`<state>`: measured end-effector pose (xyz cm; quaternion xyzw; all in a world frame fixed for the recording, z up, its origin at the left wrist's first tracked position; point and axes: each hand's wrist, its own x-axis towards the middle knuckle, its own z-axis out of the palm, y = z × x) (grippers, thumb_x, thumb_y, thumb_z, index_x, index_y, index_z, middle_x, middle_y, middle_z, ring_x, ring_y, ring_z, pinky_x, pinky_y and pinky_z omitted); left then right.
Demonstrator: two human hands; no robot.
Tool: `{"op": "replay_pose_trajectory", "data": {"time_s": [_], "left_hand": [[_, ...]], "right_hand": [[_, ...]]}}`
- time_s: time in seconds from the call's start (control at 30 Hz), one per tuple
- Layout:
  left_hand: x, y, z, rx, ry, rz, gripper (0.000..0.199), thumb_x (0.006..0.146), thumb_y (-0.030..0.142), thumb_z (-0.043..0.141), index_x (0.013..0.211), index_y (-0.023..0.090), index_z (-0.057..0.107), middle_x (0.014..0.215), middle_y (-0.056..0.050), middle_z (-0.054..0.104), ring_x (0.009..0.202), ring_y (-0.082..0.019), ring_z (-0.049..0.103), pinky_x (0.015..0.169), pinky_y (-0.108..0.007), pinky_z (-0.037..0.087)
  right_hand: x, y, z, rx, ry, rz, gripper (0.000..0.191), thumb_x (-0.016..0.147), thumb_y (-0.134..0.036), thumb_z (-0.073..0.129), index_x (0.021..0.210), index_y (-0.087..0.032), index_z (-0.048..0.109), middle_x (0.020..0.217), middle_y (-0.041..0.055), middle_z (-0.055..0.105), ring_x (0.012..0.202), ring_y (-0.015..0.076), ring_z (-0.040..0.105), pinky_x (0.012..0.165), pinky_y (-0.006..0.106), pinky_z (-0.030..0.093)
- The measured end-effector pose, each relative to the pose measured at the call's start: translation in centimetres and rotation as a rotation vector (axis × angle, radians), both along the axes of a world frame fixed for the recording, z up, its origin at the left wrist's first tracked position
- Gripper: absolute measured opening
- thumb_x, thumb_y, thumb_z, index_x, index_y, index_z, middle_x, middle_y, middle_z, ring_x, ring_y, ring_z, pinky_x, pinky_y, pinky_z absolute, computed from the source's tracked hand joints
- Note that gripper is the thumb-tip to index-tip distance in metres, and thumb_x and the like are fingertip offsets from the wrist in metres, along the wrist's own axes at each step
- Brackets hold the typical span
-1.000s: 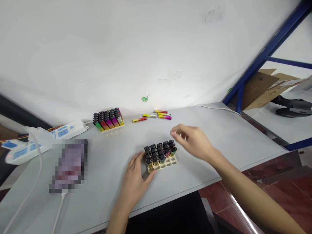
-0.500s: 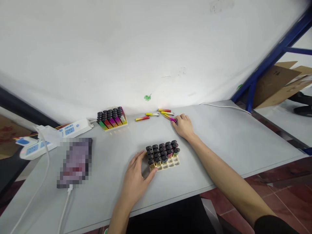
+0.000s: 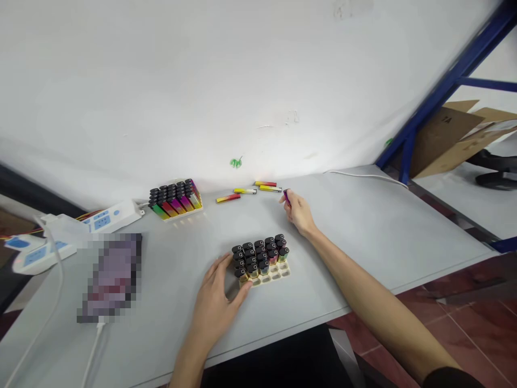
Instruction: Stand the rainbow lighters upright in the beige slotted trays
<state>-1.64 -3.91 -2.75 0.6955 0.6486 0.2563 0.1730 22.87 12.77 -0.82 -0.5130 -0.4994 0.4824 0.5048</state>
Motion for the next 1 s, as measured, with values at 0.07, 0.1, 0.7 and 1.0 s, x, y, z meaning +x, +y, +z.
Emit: {"op": "replay_pose_trajectory", "data": {"time_s": [0.07, 0.1, 0.7, 1.0], "left_hand": [[0.02, -0.06, -0.01, -0.002, 0.001, 0.0, 0.056, 0.09, 0.048, 0.059, 0.14, 0.026, 0.044, 0.141, -0.01, 0.057, 0.136, -0.033, 0.049, 0.108, -0.056, 0.045], [0.03, -0.1, 0.0, -0.002, 0.001, 0.001, 0.056, 0.09, 0.048, 0.059, 0.14, 0.026, 0.044, 0.14, -0.01, 0.057, 0.136, -0.033, 0.049, 0.108, -0.056, 0.045], [0.04, -0.13, -0.02, -0.005, -0.009, 0.011, 0.056, 0.09, 0.047, 0.059, 0.139, 0.024, 0.043, 0.14, -0.011, 0.057, 0.136, -0.034, 0.049, 0.109, -0.056, 0.044], [0.09, -0.09, 0.24, -0.002, -0.014, 0.009, 0.056, 0.089, 0.046, 0.06, 0.139, 0.024, 0.044, 0.14, -0.011, 0.057, 0.135, -0.034, 0.049, 0.109, -0.056, 0.044]], "right_hand": [[-0.14, 0.06, -0.1, -0.033, 0.07, -0.017, 0.057, 0.09, -0.072, 0.037, 0.066, -0.022, 0.049, 0.048, -0.0078, 0.025, 0.041, 0.0089, 0.021, 0.041, 0.025, 0.018], [-0.17, 0.13, -0.14, -0.038, 0.101, -0.043, 0.058, 0.09, -0.072, 0.037, 0.061, -0.022, 0.046, 0.046, -0.0074, 0.024, 0.04, 0.0088, 0.02, 0.041, 0.026, 0.016], [-0.21, 0.28, 0.24, -0.135, 0.288, -0.14, 0.051, 0.09, -0.061, 0.041, 0.054, -0.023, 0.039, 0.042, -0.0073, 0.022, 0.038, 0.0083, 0.017, 0.041, 0.026, 0.012], [-0.24, 0.46, 0.18, -0.104, 0.244, -0.121, 0.047, 0.09, -0.052, 0.04, 0.053, -0.024, 0.034, 0.042, -0.0074, 0.019, 0.037, 0.0085, 0.013, 0.04, 0.027, 0.011]]}}
